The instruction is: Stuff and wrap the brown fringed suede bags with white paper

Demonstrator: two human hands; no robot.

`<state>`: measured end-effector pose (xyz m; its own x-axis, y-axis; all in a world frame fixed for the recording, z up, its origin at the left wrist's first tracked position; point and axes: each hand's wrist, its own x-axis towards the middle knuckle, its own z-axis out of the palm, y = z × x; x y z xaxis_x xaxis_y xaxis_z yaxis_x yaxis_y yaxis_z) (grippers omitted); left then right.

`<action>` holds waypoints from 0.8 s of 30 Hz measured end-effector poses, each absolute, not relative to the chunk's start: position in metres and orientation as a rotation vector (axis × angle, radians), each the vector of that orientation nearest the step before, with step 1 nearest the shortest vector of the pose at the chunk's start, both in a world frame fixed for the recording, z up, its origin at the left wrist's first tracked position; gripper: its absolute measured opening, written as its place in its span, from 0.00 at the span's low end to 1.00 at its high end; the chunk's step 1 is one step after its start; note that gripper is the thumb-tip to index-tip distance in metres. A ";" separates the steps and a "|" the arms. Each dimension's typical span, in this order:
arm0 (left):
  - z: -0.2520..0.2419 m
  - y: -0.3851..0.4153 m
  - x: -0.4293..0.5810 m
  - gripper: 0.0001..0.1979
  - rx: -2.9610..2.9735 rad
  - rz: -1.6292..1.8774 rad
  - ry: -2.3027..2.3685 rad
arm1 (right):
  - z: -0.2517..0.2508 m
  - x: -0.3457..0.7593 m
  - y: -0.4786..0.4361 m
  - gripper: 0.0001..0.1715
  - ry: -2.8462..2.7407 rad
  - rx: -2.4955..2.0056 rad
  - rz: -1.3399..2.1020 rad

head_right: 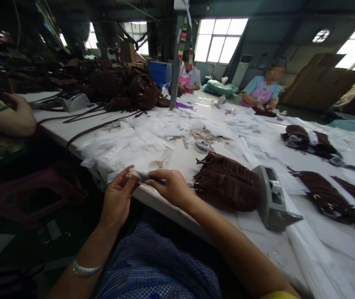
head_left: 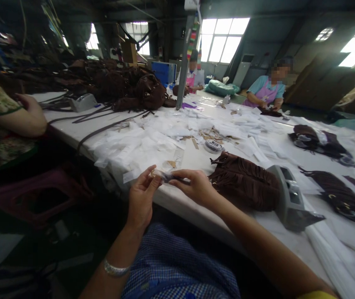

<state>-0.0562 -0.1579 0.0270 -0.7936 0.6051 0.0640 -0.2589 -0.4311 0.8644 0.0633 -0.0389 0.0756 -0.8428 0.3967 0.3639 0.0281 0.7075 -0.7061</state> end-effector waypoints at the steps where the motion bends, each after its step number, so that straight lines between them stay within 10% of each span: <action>1: 0.028 -0.159 -0.057 0.20 0.480 2.235 1.245 | 0.075 0.063 -0.039 0.09 -2.407 -0.326 1.013; 13: 0.019 -0.196 -0.057 0.16 0.567 1.864 1.291 | 0.053 0.119 -0.072 0.19 -2.400 -0.396 0.352; 24: 0.007 -0.150 -0.070 0.17 0.661 1.130 1.159 | -0.012 0.163 -0.085 0.11 -2.413 -0.401 0.479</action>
